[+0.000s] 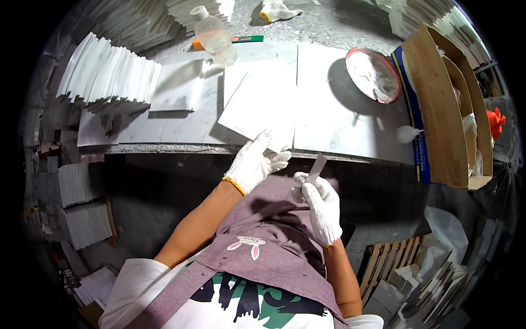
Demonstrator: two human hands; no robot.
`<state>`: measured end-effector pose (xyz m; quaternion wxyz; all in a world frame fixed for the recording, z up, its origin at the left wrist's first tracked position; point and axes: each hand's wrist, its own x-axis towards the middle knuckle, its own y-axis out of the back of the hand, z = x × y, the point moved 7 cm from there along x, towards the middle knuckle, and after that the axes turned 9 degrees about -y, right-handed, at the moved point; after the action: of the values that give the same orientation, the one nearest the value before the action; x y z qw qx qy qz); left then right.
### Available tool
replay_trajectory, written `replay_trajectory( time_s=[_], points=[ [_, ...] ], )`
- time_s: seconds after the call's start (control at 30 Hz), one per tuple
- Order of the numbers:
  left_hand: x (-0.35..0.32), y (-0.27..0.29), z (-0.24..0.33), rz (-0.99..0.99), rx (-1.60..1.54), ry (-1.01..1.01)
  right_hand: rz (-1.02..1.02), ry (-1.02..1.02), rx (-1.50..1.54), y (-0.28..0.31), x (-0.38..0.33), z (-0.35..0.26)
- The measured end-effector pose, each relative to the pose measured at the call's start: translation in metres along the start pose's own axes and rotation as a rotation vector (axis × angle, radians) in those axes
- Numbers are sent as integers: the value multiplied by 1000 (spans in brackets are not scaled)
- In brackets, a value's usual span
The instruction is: The person scrapes the edges of white rectangular tiles with a metal tool, then stacks them on a table. The person handles tiles one at a time, rotating them to scrape different sides before stacking.
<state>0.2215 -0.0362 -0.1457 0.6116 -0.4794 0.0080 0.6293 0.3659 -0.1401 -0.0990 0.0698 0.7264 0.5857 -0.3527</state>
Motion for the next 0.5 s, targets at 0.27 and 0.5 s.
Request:
replay_trajectory(
  time_s=[0.27,0.5],
  points=[
    [-10,-9,18,138,96,-247,66,37,-35,22,-11,-1],
    [-50,-37,74,-114,589,-510,-105,4,-49,43,-39,-6]
  ],
)
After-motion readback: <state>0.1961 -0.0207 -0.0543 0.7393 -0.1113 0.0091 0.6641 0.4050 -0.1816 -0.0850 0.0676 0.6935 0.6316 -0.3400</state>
